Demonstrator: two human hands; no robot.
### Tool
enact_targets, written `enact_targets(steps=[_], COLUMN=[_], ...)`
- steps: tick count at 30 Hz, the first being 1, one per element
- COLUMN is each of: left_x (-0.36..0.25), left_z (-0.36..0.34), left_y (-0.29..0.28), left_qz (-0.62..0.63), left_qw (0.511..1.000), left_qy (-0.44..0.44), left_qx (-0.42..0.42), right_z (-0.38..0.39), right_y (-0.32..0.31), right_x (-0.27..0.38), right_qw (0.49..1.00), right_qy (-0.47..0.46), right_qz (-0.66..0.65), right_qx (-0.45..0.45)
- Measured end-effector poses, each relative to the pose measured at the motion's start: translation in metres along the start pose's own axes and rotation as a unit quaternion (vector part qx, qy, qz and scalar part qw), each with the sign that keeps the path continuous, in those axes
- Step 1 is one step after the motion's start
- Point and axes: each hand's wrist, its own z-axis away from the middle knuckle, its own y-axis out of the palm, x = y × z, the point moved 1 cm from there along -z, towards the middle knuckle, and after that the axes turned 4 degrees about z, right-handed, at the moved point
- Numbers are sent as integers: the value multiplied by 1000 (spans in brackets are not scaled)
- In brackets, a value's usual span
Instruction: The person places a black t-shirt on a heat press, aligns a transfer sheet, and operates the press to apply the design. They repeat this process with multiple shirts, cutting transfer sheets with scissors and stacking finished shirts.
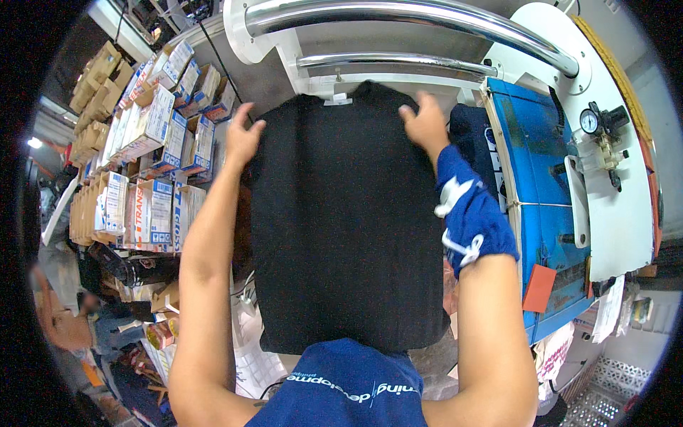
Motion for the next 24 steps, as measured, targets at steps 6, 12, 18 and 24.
enact_targets(steps=[6, 12, 18, 24], left_x=[-65, -73, -19, 17], left_z=[113, 288, 420, 446], left_y=[8, -80, -143, -202], left_qz=[-282, -15, 351, 478], left_qw=[929, 984, 662, 740], left_qy=[54, -120, -588, -466], left_qx=[234, 133, 304, 81], right_z=[125, 326, 439, 450], right_y=[-26, -107, -124, -155], right_x=[32, -6, -61, -104], right_qw=[976, 944, 566, 631], right_qy=[-5, 214, 503, 415], right_qz=[178, -146, -613, -654], right_qx=[123, 205, 226, 40])
